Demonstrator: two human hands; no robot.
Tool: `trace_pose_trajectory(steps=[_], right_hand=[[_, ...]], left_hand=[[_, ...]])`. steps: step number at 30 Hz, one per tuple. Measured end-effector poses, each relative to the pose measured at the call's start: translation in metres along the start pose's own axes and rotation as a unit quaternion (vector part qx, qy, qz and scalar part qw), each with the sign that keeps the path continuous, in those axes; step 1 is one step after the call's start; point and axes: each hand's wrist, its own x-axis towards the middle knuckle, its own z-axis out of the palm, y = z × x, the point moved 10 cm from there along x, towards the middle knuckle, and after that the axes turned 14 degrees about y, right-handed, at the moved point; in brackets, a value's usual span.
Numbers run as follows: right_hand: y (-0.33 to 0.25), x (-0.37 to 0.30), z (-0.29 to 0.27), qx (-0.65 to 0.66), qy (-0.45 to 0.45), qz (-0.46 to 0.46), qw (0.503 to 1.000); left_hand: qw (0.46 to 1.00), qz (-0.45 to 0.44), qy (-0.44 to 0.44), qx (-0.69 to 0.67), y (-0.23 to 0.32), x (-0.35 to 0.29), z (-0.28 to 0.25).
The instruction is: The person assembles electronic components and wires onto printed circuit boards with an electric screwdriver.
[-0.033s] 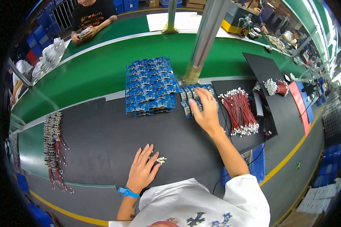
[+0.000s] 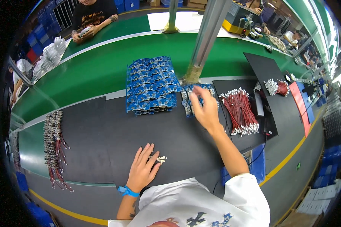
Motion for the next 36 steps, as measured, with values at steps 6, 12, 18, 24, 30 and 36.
trace_pose_trajectory(steps=[6,12,18,24,30,36], right_hand=[[-0.014,0.041,0.06,-0.082,-0.164,0.124,0.975],[-0.02,0.044,0.058,-0.126,-0.14,0.099,0.977],[-0.03,0.05,0.047,-0.14,-0.082,0.098,0.982],[-0.024,0.05,0.048,-0.126,-0.111,0.156,0.973],[-0.036,0.033,0.066,0.249,-0.111,0.333,0.903],[-0.099,0.004,0.03,0.27,-0.035,0.134,0.953]], left_hand=[[1.0,0.006,0.013,0.001,0.001,-0.001,-0.006],[0.999,-0.009,0.034,-0.019,-0.003,-0.002,-0.012],[0.999,-0.01,0.049,-0.014,-0.005,-0.002,-0.015],[0.998,-0.01,0.053,-0.013,-0.008,-0.004,-0.013],[0.996,-0.015,0.083,-0.012,-0.006,-0.004,-0.021],[0.9,-0.168,0.172,-0.363,-0.025,-0.018,-0.049]])
